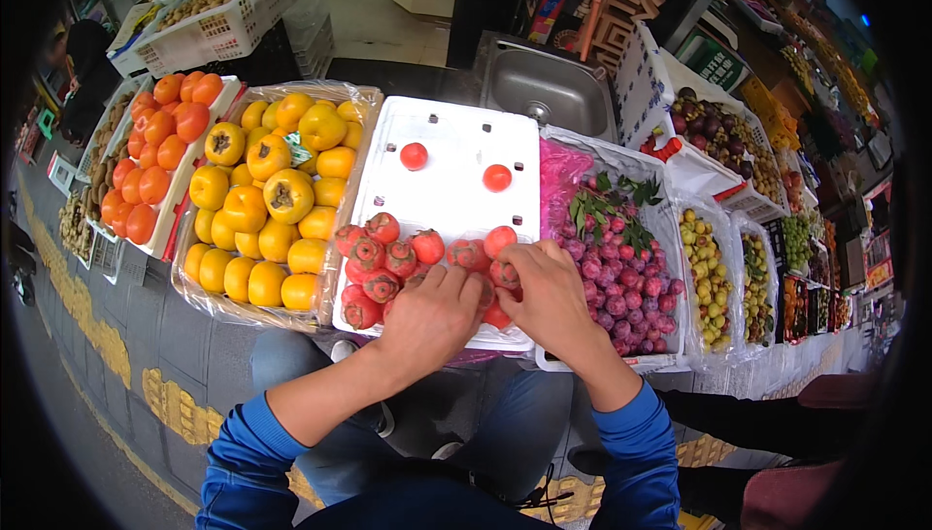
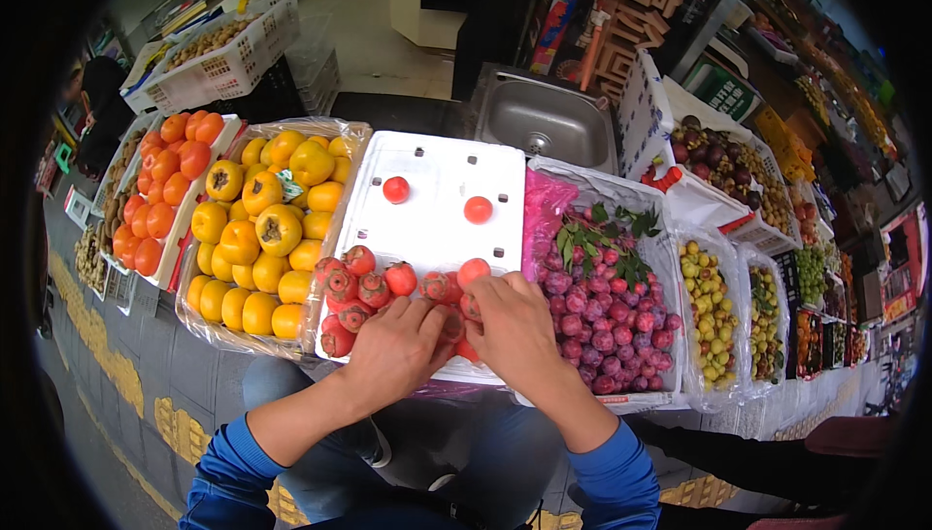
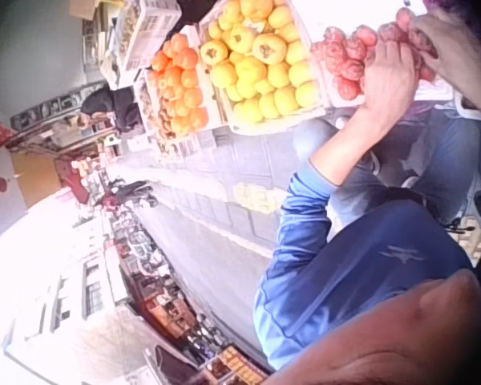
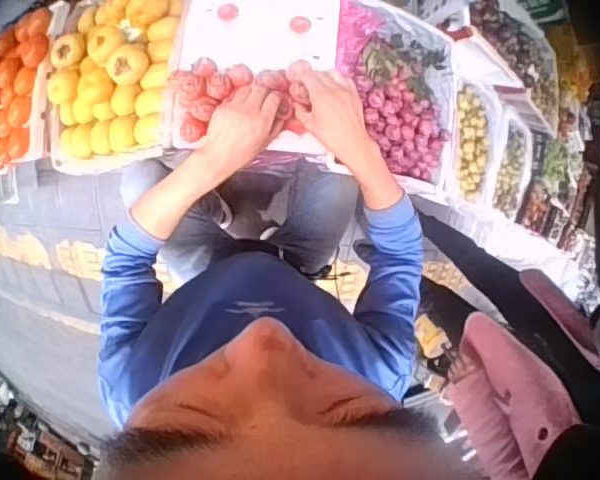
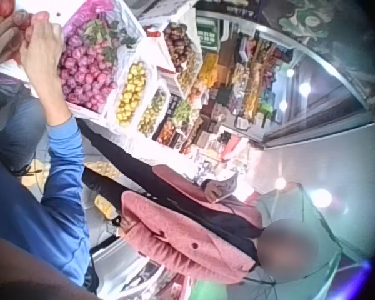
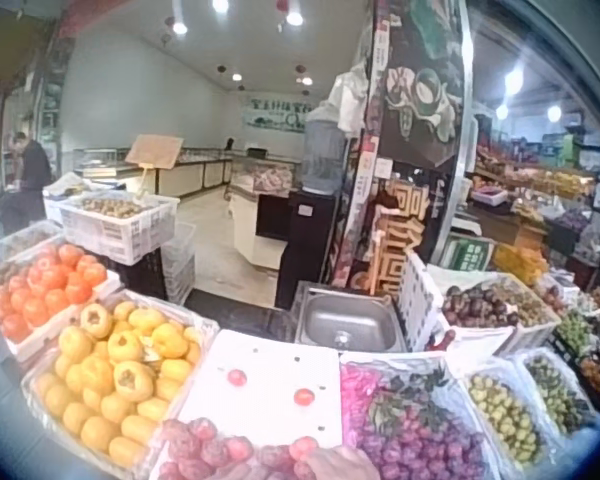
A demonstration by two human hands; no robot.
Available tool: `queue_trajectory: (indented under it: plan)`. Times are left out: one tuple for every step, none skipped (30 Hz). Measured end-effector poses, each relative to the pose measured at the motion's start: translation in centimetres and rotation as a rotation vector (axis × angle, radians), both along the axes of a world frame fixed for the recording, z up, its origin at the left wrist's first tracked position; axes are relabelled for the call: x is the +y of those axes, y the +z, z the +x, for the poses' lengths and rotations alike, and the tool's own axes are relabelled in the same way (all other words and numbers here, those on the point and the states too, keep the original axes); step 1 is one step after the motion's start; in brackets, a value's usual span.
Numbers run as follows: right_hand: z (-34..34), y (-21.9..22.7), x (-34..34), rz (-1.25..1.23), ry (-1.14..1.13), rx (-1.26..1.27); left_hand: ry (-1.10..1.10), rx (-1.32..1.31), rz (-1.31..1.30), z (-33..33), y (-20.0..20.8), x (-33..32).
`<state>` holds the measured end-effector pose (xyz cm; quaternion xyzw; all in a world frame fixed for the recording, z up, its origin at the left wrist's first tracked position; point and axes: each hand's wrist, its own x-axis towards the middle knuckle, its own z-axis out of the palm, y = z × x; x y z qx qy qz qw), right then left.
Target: The person selects multiple oranges from a crate, then moves to another crate and selects several persimmons. The person places the persimmons into a plastic bag and weighs them on a scale.
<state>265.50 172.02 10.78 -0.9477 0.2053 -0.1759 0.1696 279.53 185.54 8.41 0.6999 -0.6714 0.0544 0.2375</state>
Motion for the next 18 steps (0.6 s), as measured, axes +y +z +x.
queue_trajectory:
  plan:
    - [-0.1, 0.2, 0.0, -0.03, 0.005, 0.01, 0.017, -0.028, 0.08, -0.1, 0.3, 0.1]
    - [-0.1, 0.4, 0.0, -0.041, 0.025, -0.01, -0.007, -0.007, 0.004, 0.0, 0.6, 0.2]
    - [-0.2, 0.6, 0.0, -0.045, 0.037, -0.01, -0.041, 0.012, 0.008, 0.3, 1.0, 0.5]
    - [-0.1, 0.8, -0.1, -0.015, 0.059, -0.083, -0.045, 0.018, -0.09, 1.1, 1.5, 0.9]
    - [0.0, 1.1, -0.1, 0.033, 0.058, -0.122, -0.06, 0.021, -0.146, 2.2, 2.1, 1.4]
    - [0.2, 1.5, -0.3, 0.062, 0.053, -0.168, -0.076, 0.029, -0.194, 3.5, 2.6, 2.1]
    - [0.4, 1.9, -0.5, 0.103, 0.03, -0.2, -0.022, 0.125, -0.182, 5.8, 3.2, 3.0]
    - [0.7, 2.3, -0.6, 0.146, 0.002, -0.229, 0.07, 0.222, -0.18, 8.1, 3.8, 3.5]
    - [1.1, 2.6, -0.9, 0.178, -0.006, -0.241, 0.169, 0.191, -0.087, 10.4, 4.4, 4.2]
    - [1.6, 2.9, -1.4, 0.206, -0.017, -0.252, 0.216, 0.251, -0.018, 12.1, 4.8, 4.5]
    - [1.8, 3.1, -1.9, 0.226, -0.029, -0.262, 0.212, 0.261, -0.018, 12.9, 5.0, 5.5]
    - [1.9, 3.1, -2.6, 0.237, -0.019, -0.304, 0.201, 0.276, -0.021, 13.4, 5.1, 6.1]
    - [1.8, 2.9, -3.3, 0.397, -0.093, -0.283, 0.18, 0.297, -0.029, 13.3, 4.8, 5.8]
    - [1.2, 2.5, -4.0, 0.544, -0.163, -0.276, 0.206, 0.357, -0.08, 12.2, 4.3, 6.0]
    - [0.3, 1.8, -4.6, 0.706, -0.178, -0.311, 0.233, 0.417, -0.129, 10.7, 4.0, 6.8]
    - [-0.4, 0.7, -5.0, 0.785, -0.201, -0.445, 0.206, 0.432, -0.156, 8.8, 3.6, 7.8]
    - [-1.4, -0.4, -5.5, 0.759, -0.294, -0.399, 0.106, 0.507, -0.158, 6.4, 2.9, 8.5]
    - [-2.4, -1.4, -6.2, 0.75, -0.344, -0.368, 0.088, 0.632, -0.078, 3.4, 2.1, 9.2]
